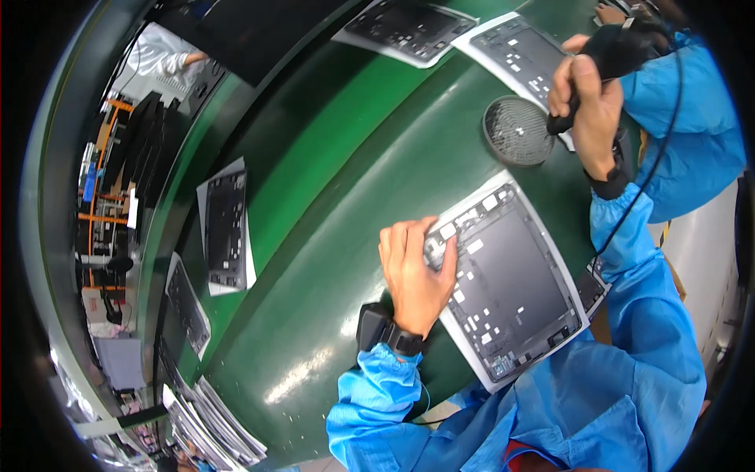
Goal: Manually assembling electronic device components using a handheld tool on a production line.
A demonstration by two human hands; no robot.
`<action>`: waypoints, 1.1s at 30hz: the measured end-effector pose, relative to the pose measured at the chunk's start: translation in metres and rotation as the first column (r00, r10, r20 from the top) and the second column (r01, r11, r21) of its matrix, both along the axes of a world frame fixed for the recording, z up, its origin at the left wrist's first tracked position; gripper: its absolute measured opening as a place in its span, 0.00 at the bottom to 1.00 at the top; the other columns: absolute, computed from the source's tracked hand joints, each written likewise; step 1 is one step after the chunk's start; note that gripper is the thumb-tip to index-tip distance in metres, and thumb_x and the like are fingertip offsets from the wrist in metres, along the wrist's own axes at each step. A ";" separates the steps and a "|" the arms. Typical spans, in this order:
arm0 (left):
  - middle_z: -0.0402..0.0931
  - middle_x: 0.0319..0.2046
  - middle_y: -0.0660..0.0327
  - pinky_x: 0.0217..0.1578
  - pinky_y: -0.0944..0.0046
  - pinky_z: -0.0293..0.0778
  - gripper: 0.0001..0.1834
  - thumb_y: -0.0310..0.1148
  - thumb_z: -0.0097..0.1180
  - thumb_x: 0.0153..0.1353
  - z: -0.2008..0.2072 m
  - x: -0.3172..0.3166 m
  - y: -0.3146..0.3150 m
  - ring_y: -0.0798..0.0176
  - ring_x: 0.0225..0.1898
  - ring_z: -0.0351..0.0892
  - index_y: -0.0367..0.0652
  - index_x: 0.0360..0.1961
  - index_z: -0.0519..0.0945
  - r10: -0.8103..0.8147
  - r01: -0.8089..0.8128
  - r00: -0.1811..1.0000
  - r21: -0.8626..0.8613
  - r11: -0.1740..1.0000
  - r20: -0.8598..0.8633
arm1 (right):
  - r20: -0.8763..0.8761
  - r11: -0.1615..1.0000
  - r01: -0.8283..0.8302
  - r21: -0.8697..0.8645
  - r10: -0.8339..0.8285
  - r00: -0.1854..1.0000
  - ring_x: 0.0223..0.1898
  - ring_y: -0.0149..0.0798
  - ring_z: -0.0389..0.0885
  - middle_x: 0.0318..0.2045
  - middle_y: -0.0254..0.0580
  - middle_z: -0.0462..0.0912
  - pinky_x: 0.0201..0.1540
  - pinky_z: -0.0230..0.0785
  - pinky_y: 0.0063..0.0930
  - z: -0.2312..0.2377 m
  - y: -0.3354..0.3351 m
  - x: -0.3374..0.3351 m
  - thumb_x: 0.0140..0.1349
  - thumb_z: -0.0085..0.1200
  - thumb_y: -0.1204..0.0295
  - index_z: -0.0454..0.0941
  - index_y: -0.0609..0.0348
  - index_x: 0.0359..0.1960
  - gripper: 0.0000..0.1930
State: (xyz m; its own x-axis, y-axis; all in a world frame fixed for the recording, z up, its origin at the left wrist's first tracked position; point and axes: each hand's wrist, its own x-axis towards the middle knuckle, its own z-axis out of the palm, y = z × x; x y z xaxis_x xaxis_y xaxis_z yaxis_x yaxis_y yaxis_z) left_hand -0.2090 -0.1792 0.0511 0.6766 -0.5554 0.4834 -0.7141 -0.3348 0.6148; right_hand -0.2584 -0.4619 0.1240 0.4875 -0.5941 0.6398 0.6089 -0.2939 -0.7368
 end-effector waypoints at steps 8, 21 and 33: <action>0.74 0.37 0.56 0.46 0.52 0.66 0.17 0.32 0.75 0.50 -0.012 0.002 0.003 0.49 0.43 0.71 0.40 0.36 0.79 0.086 -0.086 0.996 -0.026 0.996 -0.011 | -0.065 0.885 -0.458 0.080 0.463 0.884 0.15 0.27 0.63 0.19 0.36 0.68 0.19 0.59 0.24 0.008 0.146 0.027 0.74 0.53 0.54 0.67 0.59 0.49 0.20; 0.73 0.38 0.56 0.45 0.50 0.65 0.21 0.31 0.75 0.47 -0.020 0.001 0.005 0.48 0.44 0.70 0.40 0.38 0.76 0.074 -0.077 0.996 -0.071 0.994 -0.039 | -0.140 0.867 -0.497 0.023 0.495 0.857 0.15 0.23 0.63 0.20 0.35 0.69 0.18 0.62 0.21 -0.021 0.163 0.036 0.75 0.52 0.51 0.66 0.60 0.48 0.22; 0.73 0.38 0.55 0.45 0.50 0.65 0.21 0.31 0.75 0.47 -0.018 0.003 0.006 0.48 0.44 0.70 0.40 0.38 0.76 0.075 -0.078 0.996 -0.069 0.995 -0.040 | -0.157 0.864 -0.503 0.025 0.501 0.851 0.15 0.24 0.63 0.20 0.35 0.69 0.18 0.62 0.21 -0.024 0.163 0.039 0.75 0.52 0.51 0.66 0.60 0.48 0.22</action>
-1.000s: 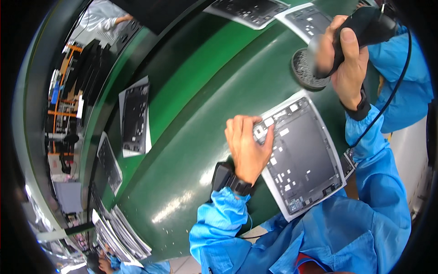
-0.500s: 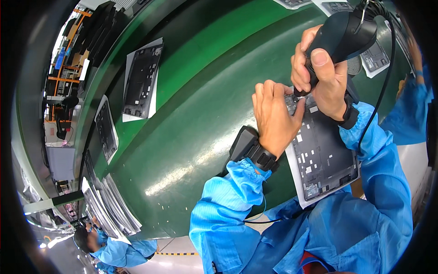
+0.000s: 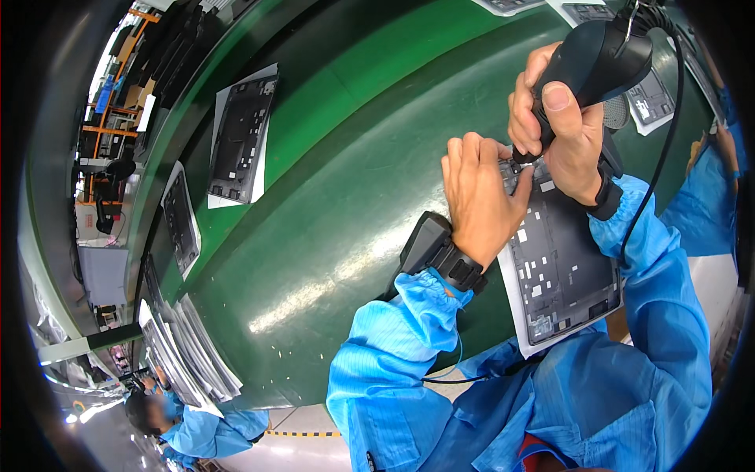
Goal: Manually assembling electronic device components using a handheld tool on a production line.
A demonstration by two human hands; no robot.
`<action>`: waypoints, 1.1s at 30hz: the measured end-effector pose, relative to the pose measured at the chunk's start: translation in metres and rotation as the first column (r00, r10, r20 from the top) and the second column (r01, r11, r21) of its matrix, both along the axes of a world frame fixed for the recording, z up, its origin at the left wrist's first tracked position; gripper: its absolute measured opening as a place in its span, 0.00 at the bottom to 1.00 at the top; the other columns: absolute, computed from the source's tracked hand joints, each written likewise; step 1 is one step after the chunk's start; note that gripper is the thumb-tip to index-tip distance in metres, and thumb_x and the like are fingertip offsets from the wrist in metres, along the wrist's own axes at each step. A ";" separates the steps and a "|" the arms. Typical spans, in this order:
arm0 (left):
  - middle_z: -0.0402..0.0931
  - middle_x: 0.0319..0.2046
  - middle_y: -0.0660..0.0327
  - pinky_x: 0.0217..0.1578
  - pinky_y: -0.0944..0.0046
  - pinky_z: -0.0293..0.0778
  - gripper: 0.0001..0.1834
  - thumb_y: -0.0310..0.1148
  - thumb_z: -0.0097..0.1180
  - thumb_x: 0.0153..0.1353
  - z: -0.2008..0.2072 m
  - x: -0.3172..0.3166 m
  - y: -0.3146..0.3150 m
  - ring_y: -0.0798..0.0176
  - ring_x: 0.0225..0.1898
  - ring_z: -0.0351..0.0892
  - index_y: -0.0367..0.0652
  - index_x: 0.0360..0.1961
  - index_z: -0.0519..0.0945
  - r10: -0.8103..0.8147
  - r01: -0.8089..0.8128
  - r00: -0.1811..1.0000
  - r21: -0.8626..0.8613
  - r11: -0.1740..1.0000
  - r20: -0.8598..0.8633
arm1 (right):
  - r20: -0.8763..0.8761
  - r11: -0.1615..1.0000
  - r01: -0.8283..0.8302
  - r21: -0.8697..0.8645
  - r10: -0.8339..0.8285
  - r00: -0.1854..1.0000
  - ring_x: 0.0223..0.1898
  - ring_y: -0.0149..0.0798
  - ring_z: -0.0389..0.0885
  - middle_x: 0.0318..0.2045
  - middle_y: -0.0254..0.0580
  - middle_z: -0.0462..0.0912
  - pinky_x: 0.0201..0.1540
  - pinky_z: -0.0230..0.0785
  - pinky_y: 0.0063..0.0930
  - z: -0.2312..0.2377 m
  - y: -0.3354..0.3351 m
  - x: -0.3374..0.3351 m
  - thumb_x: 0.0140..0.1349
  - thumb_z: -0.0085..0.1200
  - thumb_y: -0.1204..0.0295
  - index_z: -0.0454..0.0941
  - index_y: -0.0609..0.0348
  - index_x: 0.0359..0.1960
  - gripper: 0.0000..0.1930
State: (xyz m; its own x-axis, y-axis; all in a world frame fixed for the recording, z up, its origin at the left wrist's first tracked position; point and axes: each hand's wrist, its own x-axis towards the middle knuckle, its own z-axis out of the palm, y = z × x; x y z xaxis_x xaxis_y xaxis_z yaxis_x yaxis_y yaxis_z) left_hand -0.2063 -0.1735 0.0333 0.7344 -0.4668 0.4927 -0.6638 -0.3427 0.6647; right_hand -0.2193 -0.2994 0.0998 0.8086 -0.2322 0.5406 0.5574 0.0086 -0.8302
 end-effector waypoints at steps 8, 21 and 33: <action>0.73 0.38 0.56 0.45 0.51 0.65 0.21 0.30 0.76 0.46 -0.001 0.000 0.000 0.48 0.44 0.70 0.40 0.38 0.76 -0.009 0.009 1.000 -0.013 1.000 -0.010 | 0.005 1.000 -0.009 -0.025 0.009 1.000 0.15 0.24 0.63 0.20 0.35 0.69 0.18 0.62 0.21 -0.001 -0.002 -0.002 0.75 0.52 0.51 0.66 0.61 0.48 0.22; 0.73 0.38 0.55 0.44 0.50 0.64 0.21 0.30 0.75 0.47 0.000 0.000 0.000 0.48 0.43 0.70 0.40 0.37 0.75 -0.002 0.003 1.000 -0.013 1.000 0.012 | 0.038 0.999 -0.042 -0.024 0.043 0.998 0.15 0.24 0.64 0.21 0.35 0.69 0.18 0.62 0.21 -0.001 0.001 -0.003 0.75 0.52 0.52 0.66 0.61 0.49 0.22; 0.72 0.38 0.55 0.44 0.50 0.64 0.20 0.31 0.74 0.47 0.001 0.000 0.000 0.47 0.43 0.70 0.40 0.36 0.75 -0.001 0.002 1.000 -0.026 1.000 0.012 | 0.028 0.999 -0.032 -0.024 0.033 0.999 0.16 0.24 0.63 0.20 0.35 0.69 0.18 0.61 0.21 0.000 0.004 -0.004 0.75 0.52 0.52 0.66 0.61 0.49 0.22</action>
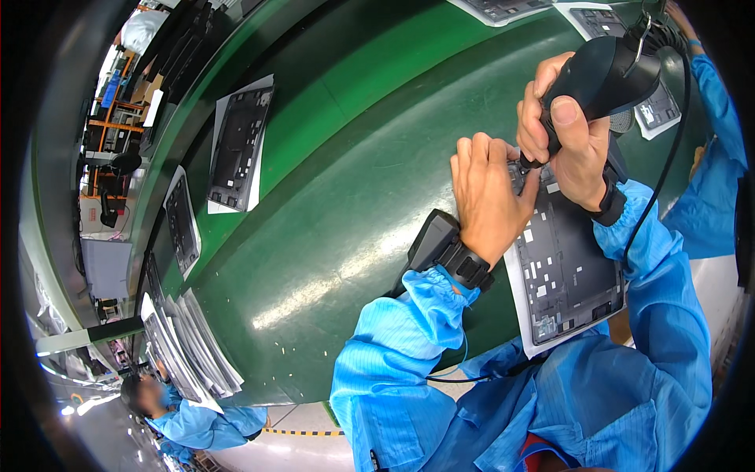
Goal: Manually assembling electronic device components using a handheld tool on a production line.
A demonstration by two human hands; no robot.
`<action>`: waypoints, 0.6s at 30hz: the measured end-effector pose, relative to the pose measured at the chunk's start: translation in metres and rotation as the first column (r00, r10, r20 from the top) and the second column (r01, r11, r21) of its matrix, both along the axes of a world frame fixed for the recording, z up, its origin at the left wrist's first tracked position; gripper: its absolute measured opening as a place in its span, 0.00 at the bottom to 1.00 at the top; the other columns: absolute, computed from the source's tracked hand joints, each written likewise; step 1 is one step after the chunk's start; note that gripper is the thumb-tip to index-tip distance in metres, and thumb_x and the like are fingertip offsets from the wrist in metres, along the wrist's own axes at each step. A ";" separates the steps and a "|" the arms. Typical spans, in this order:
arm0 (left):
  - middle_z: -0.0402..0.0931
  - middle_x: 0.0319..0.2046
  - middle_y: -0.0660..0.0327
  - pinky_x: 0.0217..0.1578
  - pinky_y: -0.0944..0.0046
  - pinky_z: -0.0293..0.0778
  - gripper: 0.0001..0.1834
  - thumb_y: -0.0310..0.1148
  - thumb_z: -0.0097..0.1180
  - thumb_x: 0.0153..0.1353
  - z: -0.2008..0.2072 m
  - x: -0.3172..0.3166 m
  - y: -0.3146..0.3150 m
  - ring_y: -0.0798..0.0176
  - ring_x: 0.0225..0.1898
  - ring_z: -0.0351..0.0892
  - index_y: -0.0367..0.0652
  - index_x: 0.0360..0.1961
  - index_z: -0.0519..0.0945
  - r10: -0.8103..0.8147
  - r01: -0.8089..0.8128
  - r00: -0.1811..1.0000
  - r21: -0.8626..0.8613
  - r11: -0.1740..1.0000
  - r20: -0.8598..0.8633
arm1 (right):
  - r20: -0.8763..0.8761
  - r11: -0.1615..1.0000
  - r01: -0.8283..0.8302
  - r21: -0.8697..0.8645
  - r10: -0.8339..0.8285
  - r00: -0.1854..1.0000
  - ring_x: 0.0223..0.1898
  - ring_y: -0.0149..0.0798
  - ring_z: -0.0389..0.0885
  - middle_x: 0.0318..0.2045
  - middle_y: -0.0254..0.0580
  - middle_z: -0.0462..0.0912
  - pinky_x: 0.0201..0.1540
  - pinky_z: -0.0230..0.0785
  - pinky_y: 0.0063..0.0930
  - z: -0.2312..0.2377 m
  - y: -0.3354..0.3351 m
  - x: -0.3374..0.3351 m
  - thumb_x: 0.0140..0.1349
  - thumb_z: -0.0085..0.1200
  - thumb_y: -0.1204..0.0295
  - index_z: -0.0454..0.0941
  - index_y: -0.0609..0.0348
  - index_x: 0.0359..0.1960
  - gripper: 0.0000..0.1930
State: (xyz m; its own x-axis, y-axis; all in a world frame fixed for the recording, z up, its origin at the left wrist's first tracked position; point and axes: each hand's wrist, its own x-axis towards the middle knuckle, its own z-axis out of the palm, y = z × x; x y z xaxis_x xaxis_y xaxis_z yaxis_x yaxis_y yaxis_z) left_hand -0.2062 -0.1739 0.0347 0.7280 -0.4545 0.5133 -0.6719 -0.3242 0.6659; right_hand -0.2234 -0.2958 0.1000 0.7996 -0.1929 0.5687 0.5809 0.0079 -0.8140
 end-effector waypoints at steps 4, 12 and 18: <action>0.72 0.38 0.55 0.44 0.50 0.64 0.20 0.31 0.74 0.47 0.000 0.000 0.000 0.47 0.43 0.70 0.40 0.36 0.75 -0.001 0.001 1.000 0.002 1.000 -0.005 | 0.003 1.000 -0.003 -0.004 0.003 1.000 0.16 0.24 0.63 0.20 0.35 0.69 0.18 0.61 0.21 -0.001 -0.001 0.000 0.75 0.52 0.52 0.66 0.61 0.49 0.22; 0.72 0.37 0.55 0.44 0.51 0.64 0.20 0.30 0.75 0.47 0.000 -0.001 0.000 0.47 0.43 0.69 0.40 0.37 0.75 -0.003 0.003 1.000 -0.001 1.000 -0.015 | 0.009 1.000 -0.007 -0.008 0.007 1.000 0.15 0.24 0.62 0.20 0.35 0.68 0.18 0.60 0.21 -0.001 -0.003 -0.001 0.75 0.52 0.52 0.66 0.61 0.49 0.22; 0.72 0.37 0.55 0.43 0.51 0.64 0.19 0.30 0.74 0.47 0.000 0.000 0.000 0.47 0.42 0.69 0.40 0.36 0.75 0.000 0.000 1.000 0.001 1.000 -0.007 | 0.018 1.000 -0.003 -0.017 0.004 1.000 0.15 0.24 0.62 0.20 0.35 0.68 0.18 0.60 0.21 0.000 -0.001 0.000 0.75 0.52 0.52 0.66 0.60 0.49 0.22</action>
State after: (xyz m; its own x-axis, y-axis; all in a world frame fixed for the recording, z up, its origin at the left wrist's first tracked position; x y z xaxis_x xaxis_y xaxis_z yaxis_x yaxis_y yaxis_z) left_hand -0.2063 -0.1735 0.0343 0.7317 -0.4547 0.5078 -0.6671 -0.3249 0.6704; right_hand -0.2230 -0.2964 0.0997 0.7897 -0.1801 0.5865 0.5957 -0.0042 -0.8032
